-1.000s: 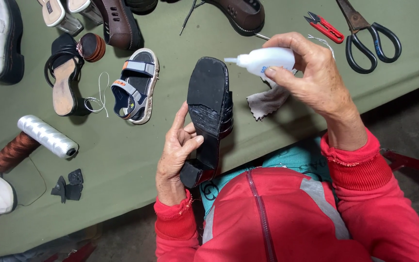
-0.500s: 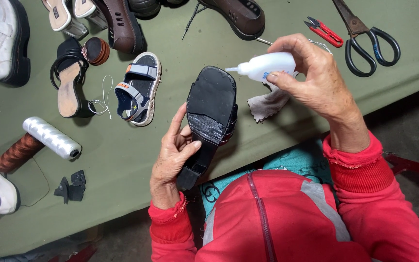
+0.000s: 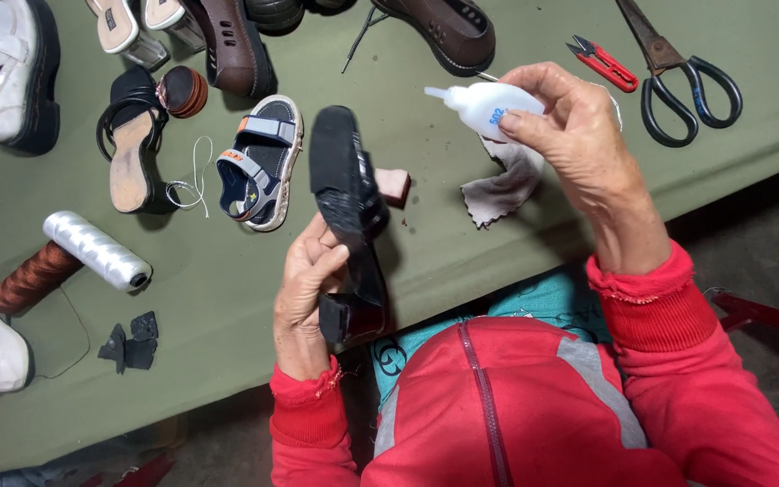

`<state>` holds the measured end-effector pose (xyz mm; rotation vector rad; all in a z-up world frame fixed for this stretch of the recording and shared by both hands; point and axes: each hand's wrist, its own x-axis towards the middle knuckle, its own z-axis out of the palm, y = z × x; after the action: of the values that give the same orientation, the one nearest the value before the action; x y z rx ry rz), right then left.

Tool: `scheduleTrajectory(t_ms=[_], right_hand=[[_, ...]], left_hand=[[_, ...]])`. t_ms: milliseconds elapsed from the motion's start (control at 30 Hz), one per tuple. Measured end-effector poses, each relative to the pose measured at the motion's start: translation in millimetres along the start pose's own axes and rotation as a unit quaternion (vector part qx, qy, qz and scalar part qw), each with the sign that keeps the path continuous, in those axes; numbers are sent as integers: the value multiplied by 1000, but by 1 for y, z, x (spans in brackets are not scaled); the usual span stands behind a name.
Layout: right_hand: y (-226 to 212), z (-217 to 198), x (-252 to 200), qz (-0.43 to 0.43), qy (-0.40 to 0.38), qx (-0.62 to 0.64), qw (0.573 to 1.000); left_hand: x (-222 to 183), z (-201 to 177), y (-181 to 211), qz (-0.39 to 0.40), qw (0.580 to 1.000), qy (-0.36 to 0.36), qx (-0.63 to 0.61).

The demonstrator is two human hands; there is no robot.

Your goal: The person applies glue from a small bottle to the detached sole of a black high-heeled sandal and presses the sole down with their hands.

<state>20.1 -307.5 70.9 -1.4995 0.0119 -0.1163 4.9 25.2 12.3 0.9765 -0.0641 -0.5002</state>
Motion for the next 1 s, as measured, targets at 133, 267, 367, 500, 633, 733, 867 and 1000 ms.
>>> scheduleTrajectory(t_ms=[133,267,367,500,633,733,867,1000], right_hand=[[7,1,2,1,-5,48,999],[10,0,2,-19,-9,59,998],[10,-1,1,-33,-21,63,997],[11,-1,2,-29,-15,65,997],[20,-2,3,-76,-10,16,997],[11,5,-1,-172,33,-149,973],[1,8,-5,-260,83,-274,922],[-4,16,-11,-389,127,-307,860]], left_hand=[[5,-3,-5,45,991,22,-123],[2,-2,-7,49,989,47,-135],[0,7,0,72,995,23,-72],[0,4,4,31,995,32,90],[2,5,8,31,990,13,137],[1,11,10,41,985,36,164],[1,5,1,56,986,48,152],[6,-18,-17,68,986,52,145]])
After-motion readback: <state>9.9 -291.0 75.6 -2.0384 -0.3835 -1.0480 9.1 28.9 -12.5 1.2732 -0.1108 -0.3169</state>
